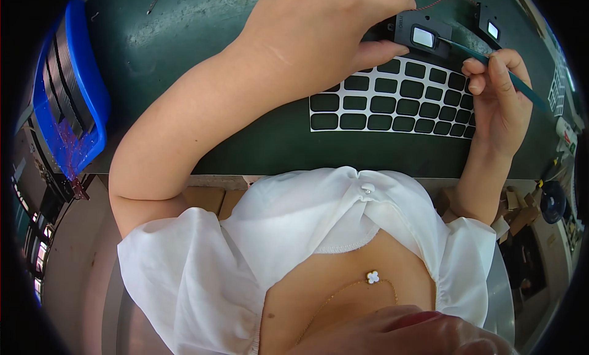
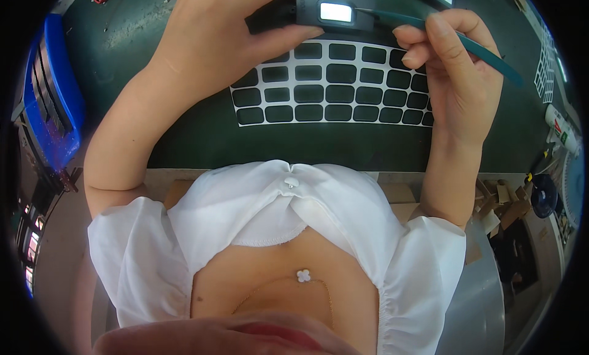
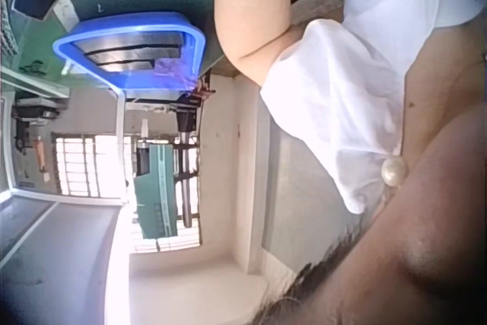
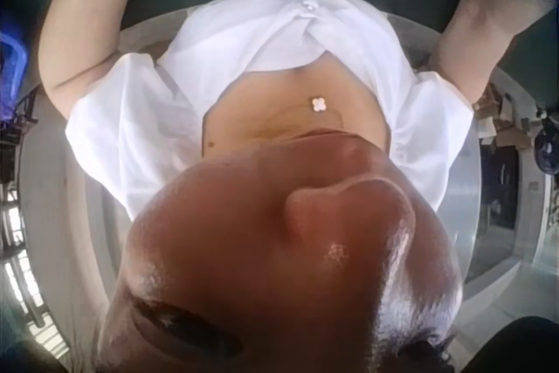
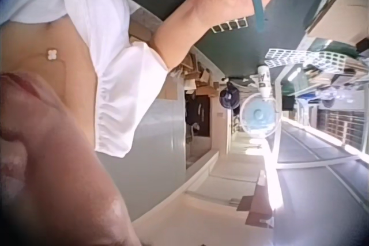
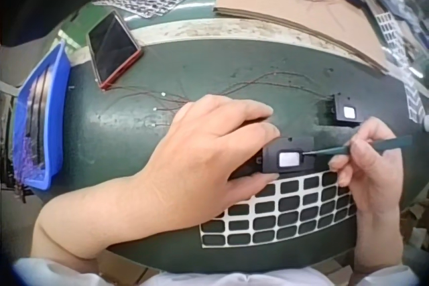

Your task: The recorder is using a tool to manipulate or inspect small electronic components on a production desk.

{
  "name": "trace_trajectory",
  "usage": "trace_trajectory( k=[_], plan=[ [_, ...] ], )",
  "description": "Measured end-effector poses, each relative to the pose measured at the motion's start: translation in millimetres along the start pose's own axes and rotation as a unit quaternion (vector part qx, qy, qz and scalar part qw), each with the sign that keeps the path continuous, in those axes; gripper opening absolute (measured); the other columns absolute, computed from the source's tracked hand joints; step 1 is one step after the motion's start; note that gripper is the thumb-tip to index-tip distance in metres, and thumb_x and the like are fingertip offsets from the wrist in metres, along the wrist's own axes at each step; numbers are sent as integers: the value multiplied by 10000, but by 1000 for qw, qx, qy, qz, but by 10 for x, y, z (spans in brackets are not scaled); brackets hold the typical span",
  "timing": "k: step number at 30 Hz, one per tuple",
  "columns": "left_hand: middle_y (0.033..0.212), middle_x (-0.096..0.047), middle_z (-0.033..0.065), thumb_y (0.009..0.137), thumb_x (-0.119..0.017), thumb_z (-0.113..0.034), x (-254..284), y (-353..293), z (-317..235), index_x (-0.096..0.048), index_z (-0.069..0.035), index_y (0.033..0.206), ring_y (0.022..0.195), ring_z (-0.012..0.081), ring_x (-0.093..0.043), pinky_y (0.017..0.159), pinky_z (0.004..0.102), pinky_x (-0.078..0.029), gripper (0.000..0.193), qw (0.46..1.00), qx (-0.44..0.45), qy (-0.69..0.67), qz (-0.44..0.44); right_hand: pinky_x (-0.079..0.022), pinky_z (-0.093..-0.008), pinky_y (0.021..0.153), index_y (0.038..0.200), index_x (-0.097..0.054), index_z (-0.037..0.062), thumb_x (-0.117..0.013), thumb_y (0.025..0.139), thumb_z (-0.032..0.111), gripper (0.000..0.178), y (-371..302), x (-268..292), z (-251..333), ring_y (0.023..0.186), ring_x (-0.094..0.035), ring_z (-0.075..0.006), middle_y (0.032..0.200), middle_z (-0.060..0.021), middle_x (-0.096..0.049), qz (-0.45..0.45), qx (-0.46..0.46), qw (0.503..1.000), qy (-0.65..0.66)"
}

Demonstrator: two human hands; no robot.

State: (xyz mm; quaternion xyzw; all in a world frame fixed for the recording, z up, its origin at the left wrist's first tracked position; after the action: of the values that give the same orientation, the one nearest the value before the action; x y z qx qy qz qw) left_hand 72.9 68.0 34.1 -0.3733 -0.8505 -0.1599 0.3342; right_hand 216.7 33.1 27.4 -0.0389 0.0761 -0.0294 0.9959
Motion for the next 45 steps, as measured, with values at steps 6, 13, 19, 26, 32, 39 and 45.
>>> trace_trajectory(
  k=[6,13,19,26,32,39,45],
  plan=[
    [990,-472,82,604,-621,-96,-18,15,0,-524,-53,838,874,200,-425,780,294,-325,256,1000,-14,-19,2,-448,-178,546,828,-501,-12,-471,792,96,117,-7,1,2,507,-544,-126,724,-156,-586,3,-2,1000,-15],
    [990,-475,82,596,-627,-95,-5,16,-26,-525,-50,853,873,205,-428,781,297,-328,280,999,-29,-10,-16,-420,-190,624,804,-454,-9,-429,809,83,96,-35,13,-80,517,-491,-88,747,-147,-573,-28,-55,998,-14],
    [993,-475,84,587,-634,-97,-6,35,-45,-524,-44,874,876,210,-429,787,298,-329,311,999,-37,-7,-17,-421,-185,617,809,-455,-10,-427,811,85,99,-45,32,-68,518,-489,-83,751,-143,-574,-41,-61,997,-14],
    [992,-475,89,588,-634,-98,9,34,-76,-523,-41,890,875,212,-430,791,298,-330,326,998,-58,5,-25,-421,-176,602,815,-458,-10,-427,812,92,106,-41,10,-52,518,-484,-78,751,-136,-575,-32,-55,998,-20],
    [984,-477,93,593,-635,-101,32,23,-99,-526,-42,899,867,213,-435,787,297,-333,331,998,-51,-4,-31,-417,-166,592,815,-461,-7,-430,813,98,110,-40,3,-58,521,-484,-79,752,-133,-575,-24,-56,998,-16],
    [967,-482,93,594,-639,-106,43,6,-84,-534,-44,889,852,211,-439,773,296,-341,319,999,-38,13,-35,-409,-155,584,814,-462,-5,-426,815,98,109,-41,12,-80,530,-485,-79,750,-134,-575,-33,-59,998,-15],
    [958,-482,92,592,-642,-106,65,7,-142,-540,-47,871,849,207,-439,765,295,-343,303,994,-76,23,-73,-406,-176,631,828,-455,-7,-415,820,97,112,-48,55,-69,534,-472,-79,752,-133,-572,-31,-67,997,-19]
  ],
)
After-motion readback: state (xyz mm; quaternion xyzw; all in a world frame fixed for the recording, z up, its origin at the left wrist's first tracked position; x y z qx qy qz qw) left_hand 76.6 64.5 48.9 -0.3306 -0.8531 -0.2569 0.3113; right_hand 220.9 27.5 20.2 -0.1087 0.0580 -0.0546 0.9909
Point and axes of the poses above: each hand's wrist, its own y-axis towards the middle knuckle, its own x-axis out of the back of the hand, z = x × y, the point moved 10 cm from there along y, towards the middle knuckle
